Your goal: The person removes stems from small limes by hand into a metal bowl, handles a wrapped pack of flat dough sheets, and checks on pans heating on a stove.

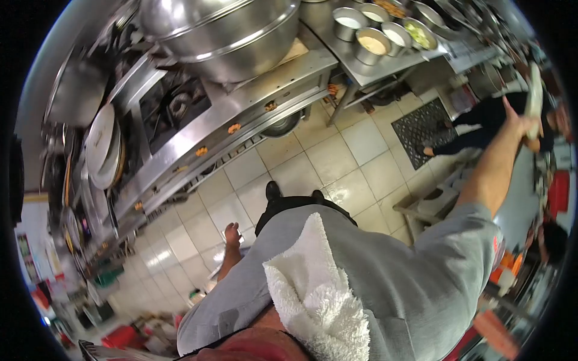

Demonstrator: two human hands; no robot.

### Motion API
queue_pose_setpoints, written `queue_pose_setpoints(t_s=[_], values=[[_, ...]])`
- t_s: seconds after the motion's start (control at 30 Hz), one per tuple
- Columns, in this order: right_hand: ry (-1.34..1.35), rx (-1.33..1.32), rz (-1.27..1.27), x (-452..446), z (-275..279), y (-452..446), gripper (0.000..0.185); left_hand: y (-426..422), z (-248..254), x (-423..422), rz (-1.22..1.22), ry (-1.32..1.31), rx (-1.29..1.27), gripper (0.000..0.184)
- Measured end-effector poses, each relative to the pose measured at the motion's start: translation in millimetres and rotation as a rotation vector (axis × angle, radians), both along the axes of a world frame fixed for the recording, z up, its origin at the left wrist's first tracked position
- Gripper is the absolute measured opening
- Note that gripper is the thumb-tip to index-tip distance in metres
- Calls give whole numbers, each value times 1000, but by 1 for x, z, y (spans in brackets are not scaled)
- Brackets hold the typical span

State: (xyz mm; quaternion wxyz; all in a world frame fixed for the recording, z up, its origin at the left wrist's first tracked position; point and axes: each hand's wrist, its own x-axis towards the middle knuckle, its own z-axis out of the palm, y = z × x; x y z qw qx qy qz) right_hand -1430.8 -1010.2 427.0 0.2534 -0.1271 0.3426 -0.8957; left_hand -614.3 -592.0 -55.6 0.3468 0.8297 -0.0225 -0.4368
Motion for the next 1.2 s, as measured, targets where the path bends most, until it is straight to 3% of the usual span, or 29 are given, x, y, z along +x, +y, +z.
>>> queue_pose_setpoints(t_s=[0.1, 0.17, 0.2, 0.23, 0.27, 0.3, 0.33, 0.37, 0.4, 0.43, 0.5, 0.53, 0.57, 0.63, 0.67, 0.77, 0.87, 0.93, 1.07, 1.13, 1.17, 1.2], values=[[-19, -195, 37, -67, -29, 2, 75, 64, -9, -34, -116, -31, 92, 48], [-260, -132, -214, -79, -72, 0, 59, 103, -19, -52, 60, 16, 91, 39], [-59, -112, -299, -109, -113, -5, 58, 121, -19, -58, -74, -111, 13, 36], [16, -160, -121, -117, -143, -1, 60, 140, -19, -64, -199, -249, -61, 33], [86, -209, 63, -123, -173, 10, 63, 134, -5, -68, 18, -45, 203, 32], [-55, -599, 737, -156, -213, 18, 59, 139, -2, -68, -29, -108, 185, 31], [-104, -684, 819, -119, -222, 32, 60, 148, -2, -65, -75, -173, 175, 30], [-31, -397, 469, -80, -230, 52, 60, 145, 20, -70, 74, -90, 97, 32], [58, -106, 127, -25, -220, 74, 60, 155, 21, -63, -135, -275, -28, 36], [88, -73, -278, 43, -197, 88, 47, 145, 38, -70, 50, -246, -103, 42], [88, 124, -520, 40, -214, 105, 42, 148, 32, -54, 26, -195, -182, 49], [244, 273, -535, 86, -193, 118, 45, 147, 7, -27, -401, -533, 97, 52], [305, 565, -452, 126, -180, 131, 40, 148, -17, -15, -136, -298, 54, 56], [661, 957, -197, 234, -145, 159, 46, 107, 29, 2, -187, -358, 54, 56], [720, 894, -62, 261, -159, 163, 48, 84, 54, 10, -159, -342, 31, 54], [956, 776, 318, 361, -185, 182, 49, 44, 55, 48, -160, -325, -227, 52], [993, 509, 789, 498, -196, 201, 46, 14, 98, 75, -117, -80, -452, 58], [1136, 407, 1107, 595, -189, 215, 45, 19, 132, 95, -129, -19, -568, 59], [1371, 306, 1627, 778, -166, 262, 42, 73, 154, 146, 67, -8, -706, 64], [1071, 183, 1954, 857, -166, 291, 42, 119, 167, 171, 546, 168, -851, 68], [964, 139, 2083, 894, -166, 307, 45, 138, 153, 181, 586, 150, -867, 68], [847, 93, 2221, 927, -165, 324, 47, 159, 125, 190, 784, 219, -1106, 68]])
